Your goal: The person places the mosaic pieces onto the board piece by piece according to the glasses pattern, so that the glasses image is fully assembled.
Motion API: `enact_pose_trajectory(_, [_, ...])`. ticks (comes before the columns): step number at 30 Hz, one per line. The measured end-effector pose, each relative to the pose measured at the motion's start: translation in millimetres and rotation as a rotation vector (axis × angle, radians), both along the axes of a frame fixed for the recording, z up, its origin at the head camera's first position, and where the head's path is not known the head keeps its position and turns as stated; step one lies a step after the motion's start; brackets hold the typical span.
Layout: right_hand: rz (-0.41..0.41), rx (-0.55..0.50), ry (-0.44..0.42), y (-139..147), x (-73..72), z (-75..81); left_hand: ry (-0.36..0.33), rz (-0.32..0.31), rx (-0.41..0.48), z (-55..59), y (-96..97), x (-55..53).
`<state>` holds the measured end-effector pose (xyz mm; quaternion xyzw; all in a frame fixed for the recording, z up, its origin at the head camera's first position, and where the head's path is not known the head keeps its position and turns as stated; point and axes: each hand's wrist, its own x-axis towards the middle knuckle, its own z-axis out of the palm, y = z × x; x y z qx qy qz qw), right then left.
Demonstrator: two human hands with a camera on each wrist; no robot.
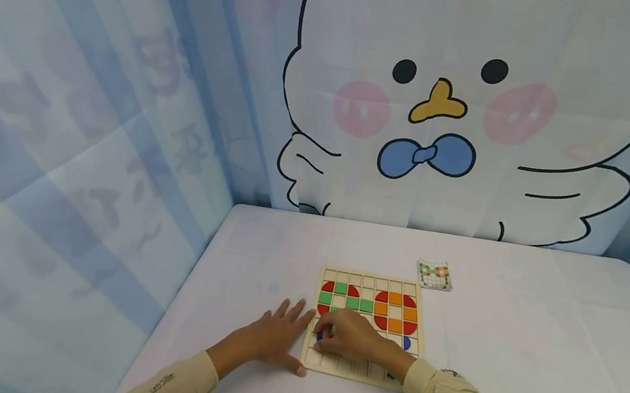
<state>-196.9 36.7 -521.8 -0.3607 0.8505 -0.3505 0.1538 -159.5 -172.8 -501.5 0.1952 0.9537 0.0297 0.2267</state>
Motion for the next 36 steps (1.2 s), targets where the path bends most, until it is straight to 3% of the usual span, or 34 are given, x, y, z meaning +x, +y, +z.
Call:
enact_pose_trajectory(8, [-0.021,0.04,0.031,4,0.5,3.7,-0.005,0.015,-0.007,-2.9,-0.2,-0.8])
enact_pose_trajectory(28, [-0.025,0.062,0.01,3,1.3,6.9,-0.006,0.024,0.003,4.0,1.5,1.6])
enact_pose_trajectory(36, [-0.024,0.038,0.015,34,-7.9,11.9,-0.008,0.049,-0.001,4.0,3.8,3.3])
